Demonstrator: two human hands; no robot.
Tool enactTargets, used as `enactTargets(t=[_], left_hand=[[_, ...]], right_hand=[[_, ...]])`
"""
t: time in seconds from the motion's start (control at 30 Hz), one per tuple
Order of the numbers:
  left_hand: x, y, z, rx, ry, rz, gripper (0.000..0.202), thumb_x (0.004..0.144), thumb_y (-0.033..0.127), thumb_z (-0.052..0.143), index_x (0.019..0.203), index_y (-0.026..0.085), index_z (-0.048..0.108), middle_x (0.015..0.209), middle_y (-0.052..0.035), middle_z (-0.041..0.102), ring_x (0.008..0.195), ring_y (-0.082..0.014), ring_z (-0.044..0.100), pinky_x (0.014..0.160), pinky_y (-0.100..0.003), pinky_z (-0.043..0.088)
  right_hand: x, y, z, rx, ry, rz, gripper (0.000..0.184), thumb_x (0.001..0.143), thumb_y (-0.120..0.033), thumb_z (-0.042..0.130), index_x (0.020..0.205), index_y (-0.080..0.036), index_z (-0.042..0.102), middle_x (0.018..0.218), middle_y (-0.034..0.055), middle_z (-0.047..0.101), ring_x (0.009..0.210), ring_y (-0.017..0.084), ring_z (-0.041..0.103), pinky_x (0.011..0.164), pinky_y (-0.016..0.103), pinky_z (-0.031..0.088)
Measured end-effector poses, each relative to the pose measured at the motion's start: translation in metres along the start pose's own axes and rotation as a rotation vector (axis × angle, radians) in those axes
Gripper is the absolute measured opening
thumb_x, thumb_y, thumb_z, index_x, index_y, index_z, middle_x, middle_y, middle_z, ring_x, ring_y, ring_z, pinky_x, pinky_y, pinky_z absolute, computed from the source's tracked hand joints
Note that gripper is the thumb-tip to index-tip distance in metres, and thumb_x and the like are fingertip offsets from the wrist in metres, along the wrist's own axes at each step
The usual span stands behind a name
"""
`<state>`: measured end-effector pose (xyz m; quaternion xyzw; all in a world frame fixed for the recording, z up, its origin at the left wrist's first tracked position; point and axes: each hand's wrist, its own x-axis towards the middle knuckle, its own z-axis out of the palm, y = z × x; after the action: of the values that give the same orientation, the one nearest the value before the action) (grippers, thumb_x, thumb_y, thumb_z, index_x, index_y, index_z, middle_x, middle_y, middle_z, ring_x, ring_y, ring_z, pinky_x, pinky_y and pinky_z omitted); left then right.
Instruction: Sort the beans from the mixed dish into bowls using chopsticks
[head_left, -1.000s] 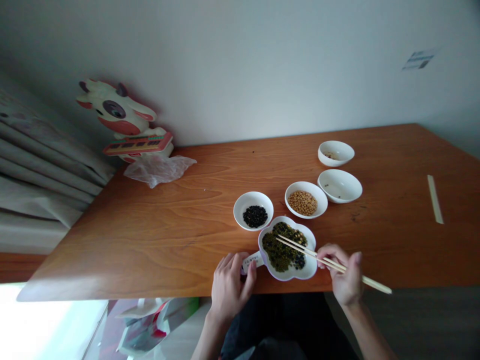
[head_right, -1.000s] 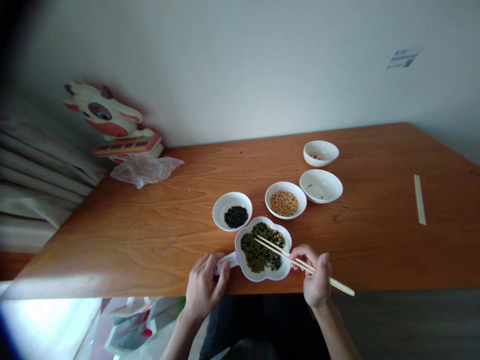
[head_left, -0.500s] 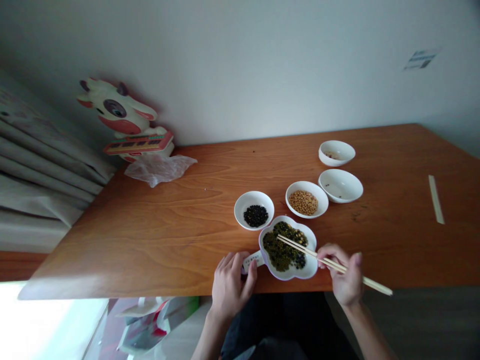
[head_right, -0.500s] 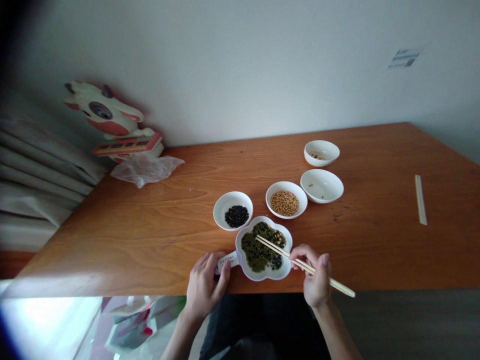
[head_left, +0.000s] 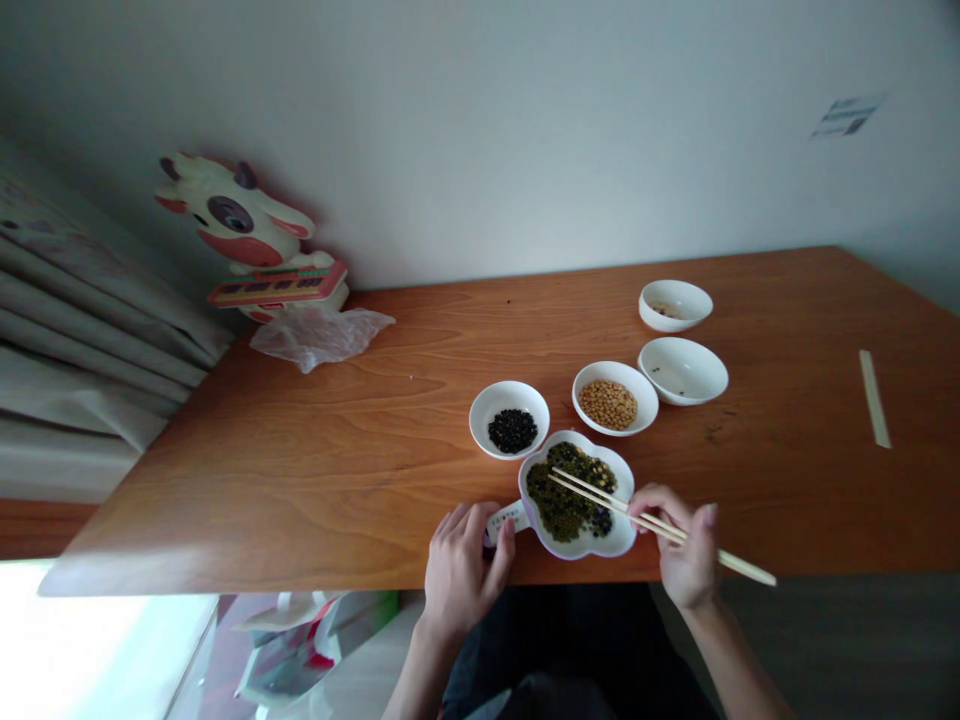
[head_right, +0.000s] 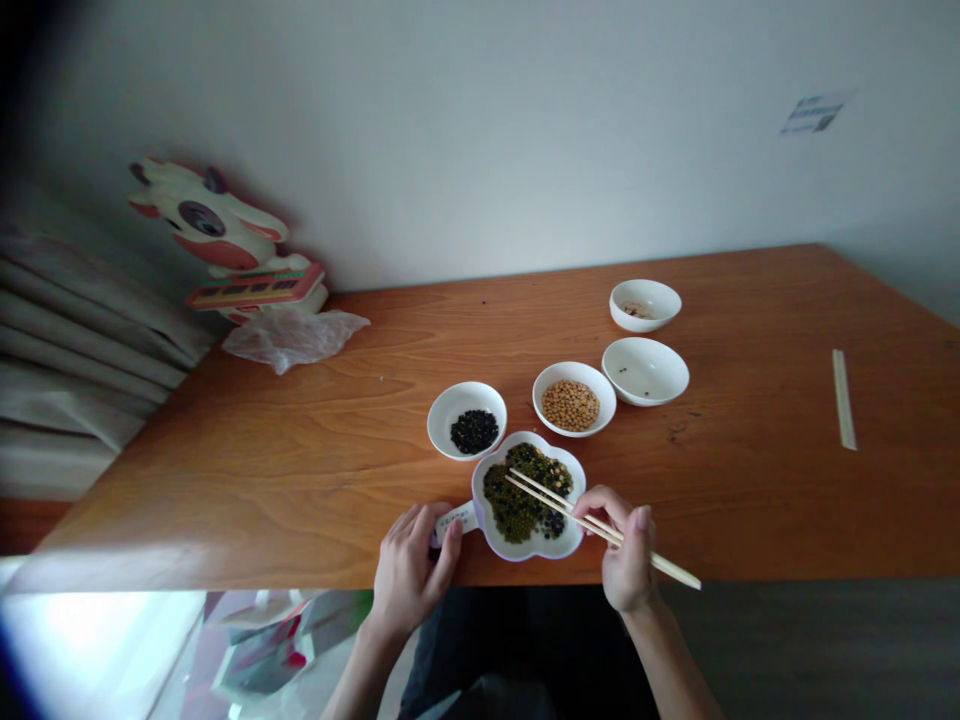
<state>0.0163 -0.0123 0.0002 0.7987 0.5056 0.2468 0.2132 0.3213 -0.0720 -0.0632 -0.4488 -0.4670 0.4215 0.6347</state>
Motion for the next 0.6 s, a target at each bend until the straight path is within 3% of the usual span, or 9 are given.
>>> enactTargets(t=[0.6], left_hand=[[-0.001,-0.0033,0.0025,-0.019,-0.014,-0.015,0.016,0.105,0.037,0.052,0.105,0.023,0.061,0.092,-0.0048,0.066,0.083,-0.0233,0.062,0.078,-0.037,0.047]], right_hand=[[-0.0038,0.0055,-0.0054,-0.067,-0.003,-0.007,0.031,0.102,-0.039,0.064,0.124,-0.018,0.067,0.122,0.0083,0.07,0.1,0.021,0.071,0.086,0.04,0.062]])
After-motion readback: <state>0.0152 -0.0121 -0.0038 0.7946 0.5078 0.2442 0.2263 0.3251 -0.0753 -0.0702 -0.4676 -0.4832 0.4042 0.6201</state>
